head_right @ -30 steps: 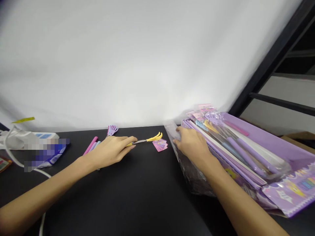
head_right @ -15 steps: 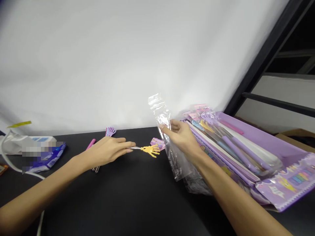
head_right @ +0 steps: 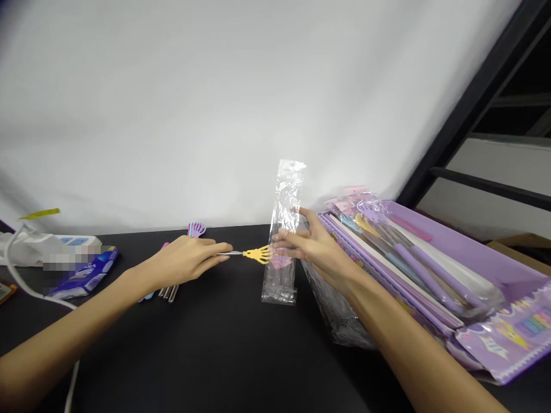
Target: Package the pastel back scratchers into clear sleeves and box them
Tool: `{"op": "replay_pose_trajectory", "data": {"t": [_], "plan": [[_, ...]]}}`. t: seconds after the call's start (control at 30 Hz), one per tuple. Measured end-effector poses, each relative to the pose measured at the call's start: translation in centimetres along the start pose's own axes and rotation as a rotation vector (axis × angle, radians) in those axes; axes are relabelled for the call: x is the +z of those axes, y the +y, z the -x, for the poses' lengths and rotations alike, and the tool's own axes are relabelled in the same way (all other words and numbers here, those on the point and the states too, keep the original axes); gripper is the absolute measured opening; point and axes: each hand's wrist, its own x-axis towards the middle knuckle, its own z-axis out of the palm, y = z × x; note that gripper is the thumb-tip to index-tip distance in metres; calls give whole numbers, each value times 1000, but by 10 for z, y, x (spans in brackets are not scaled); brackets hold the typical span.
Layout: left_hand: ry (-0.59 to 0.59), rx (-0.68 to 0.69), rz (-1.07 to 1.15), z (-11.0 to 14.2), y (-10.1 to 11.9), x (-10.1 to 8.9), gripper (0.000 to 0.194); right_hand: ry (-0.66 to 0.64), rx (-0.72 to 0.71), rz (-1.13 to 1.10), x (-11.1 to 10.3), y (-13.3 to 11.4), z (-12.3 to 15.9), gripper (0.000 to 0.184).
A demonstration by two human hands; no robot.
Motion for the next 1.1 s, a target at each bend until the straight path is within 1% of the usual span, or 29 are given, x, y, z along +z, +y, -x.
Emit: {"op": "replay_pose_trajectory", "data": {"t": [0.03,0.07,0.13,0.17,0.2,0.27,0.33,0.4,0.47,0.53,0.57,0.7,0.97,1.03,1.1], "plan": [[-2,-4,-6,0,-1,0,34,-40,20,-9,-1,0,0,72],[-1,-9,-10,0,-2,0,34,-74,36,-3,-3,1,0,68],[4,-24,-13,1,-4,0,33,-104,43,22,-6,2,-1,46],[7,-32,-12,1,-5,-1,33,-92,22,28,-6,2,-2,36],[12,-39,-10,2,-6,-1,33,-65,-9,28,-6,3,-2,31],[28,-46,0,3,-8,-3,33,13,-68,35,-3,4,-3,33],[45,-36,16,4,-7,-5,33,100,-119,100,1,4,-4,37],[52,-5,24,4,-5,-6,32,180,-172,191,4,4,-4,37],[53,33,24,4,-1,-5,32,238,-216,224,6,5,-3,37],[53,58,17,3,3,-3,31,270,-235,237,7,7,-3,37],[55,65,10,2,6,-2,30,289,-249,278,8,9,-3,37],[71,84,-29,1,12,-3,30,383,-359,544,10,14,0,34],[78,81,-15,4,12,-12,31,553,-491,770,9,13,4,28],[74,84,-5,4,15,-14,31,570,-517,776,10,16,4,29],[69,91,-14,3,20,-16,31,561,-532,688,14,18,4,30]]}}
